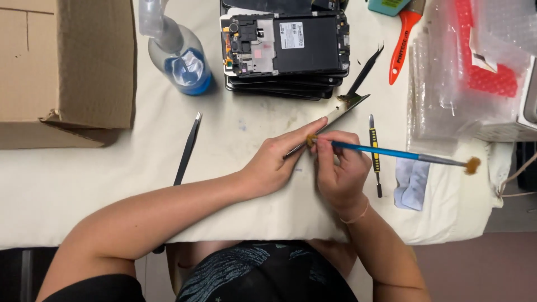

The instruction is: Removing adhesive residue from a mobile phone frame using a brush and cleaning solution

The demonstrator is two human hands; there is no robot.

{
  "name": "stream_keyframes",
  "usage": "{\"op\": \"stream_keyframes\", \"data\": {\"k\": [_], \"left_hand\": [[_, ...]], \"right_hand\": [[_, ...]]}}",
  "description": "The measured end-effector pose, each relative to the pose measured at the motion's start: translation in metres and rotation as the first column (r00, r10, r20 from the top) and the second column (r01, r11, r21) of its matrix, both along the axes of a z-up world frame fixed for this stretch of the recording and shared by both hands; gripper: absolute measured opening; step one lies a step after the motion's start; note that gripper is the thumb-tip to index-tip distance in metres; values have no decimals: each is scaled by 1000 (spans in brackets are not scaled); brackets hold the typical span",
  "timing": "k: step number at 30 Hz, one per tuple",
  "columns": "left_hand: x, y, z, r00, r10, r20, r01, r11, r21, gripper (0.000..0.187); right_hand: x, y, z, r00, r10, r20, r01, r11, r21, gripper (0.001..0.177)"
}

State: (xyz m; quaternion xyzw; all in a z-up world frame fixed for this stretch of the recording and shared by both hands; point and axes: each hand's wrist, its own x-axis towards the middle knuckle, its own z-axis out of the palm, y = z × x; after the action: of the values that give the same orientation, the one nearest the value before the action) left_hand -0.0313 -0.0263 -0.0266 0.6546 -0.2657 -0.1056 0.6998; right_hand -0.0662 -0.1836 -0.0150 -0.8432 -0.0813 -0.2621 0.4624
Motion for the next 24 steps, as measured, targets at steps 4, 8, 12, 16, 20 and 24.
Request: {"op": "stream_keyframes", "data": {"k": [4,8,12,16,20,24], "left_hand": [[3,2,-3,1000,-11,8,11,1000,-23,56],[3,2,-1,1000,-23,14,23,1000,14,45],[1,1,1,1000,-2,28,1,1000,21,41],[1,2,-1,999,-7,38,5,999,38,42],[1,2,-5,999,-33,35,31,999,38,51],[2,3,0,999,-44,29,42,997,57,55]], "right_hand": [[-9,12,-7,1000,9,-17,-10,999,-40,3],[-6,5,-9,997,51,59,-48,997,-64,6],[-15,16,-16,990,94,103,-72,977,-199,5],[-13,14,-16,996,64,67,-58,994,-89,4],[-10,14,-17,996,19,83,-16,999,-36,6],[-8,10,-20,991,-15,135,32,991,-129,7]]}}
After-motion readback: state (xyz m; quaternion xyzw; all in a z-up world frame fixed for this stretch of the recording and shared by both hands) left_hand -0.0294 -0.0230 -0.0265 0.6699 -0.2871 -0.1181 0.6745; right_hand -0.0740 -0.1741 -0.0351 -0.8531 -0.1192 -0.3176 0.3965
